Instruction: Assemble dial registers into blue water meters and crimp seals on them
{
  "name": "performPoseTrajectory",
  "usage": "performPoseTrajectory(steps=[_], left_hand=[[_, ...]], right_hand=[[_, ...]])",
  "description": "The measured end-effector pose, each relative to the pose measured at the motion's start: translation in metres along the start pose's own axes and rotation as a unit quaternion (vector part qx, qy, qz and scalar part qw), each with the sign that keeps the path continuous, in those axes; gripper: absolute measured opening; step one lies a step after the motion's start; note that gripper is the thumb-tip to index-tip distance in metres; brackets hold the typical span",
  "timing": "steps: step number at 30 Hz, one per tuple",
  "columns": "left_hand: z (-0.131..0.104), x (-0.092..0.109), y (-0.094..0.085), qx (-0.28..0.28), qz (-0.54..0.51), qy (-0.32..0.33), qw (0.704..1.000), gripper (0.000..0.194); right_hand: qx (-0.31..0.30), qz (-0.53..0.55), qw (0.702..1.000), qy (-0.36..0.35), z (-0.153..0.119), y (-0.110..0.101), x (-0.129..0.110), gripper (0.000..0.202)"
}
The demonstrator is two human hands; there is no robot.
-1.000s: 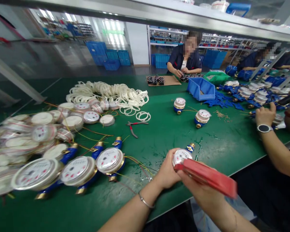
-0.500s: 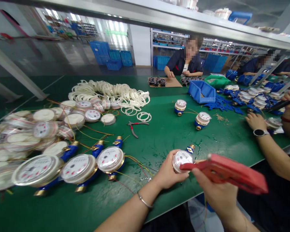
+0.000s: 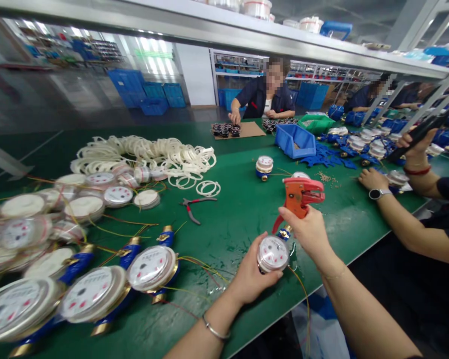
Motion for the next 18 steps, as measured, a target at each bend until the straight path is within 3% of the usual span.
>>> performPoseTrajectory(steps=[4,8,12,15,18], left_hand=[[0.003,0.004,-0.001,-0.008,-0.007,-0.003,1.000,0.084],[0.009,0.015,0.001,-0.051,0.023,0.006,0.998,0.081],[0.016,0.026,0.002,-0.076,0.049,0.021,0.996,0.083],[0.017,0.032,-0.002,-0.062,0.066,0.039,0.995,0.087],[0.017,0.030,-0.002,-0.066,0.069,0.042,0.995,0.085]], right_hand=[[-0.025,-0.002,0.999,0.028,0.013,0.005,0.015,0.041],[-0.072,0.039,0.995,0.049,0.054,0.015,0.020,0.043],[-0.213,0.045,0.975,0.045,0.090,0.061,0.017,0.022],[-0.298,0.013,0.954,0.024,0.096,0.100,0.017,0.024],[-0.329,-0.022,0.943,-0.040,0.092,0.110,0.016,0.027]])
Point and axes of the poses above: each hand's wrist, its own z-axis towards the middle knuckle, its own y-axis out of the palm, x = y × z, the point moved 9 cm from there along z, towards the middle knuckle, and after that the axes turned 3 degrees about -x, right-handed, at the moved point
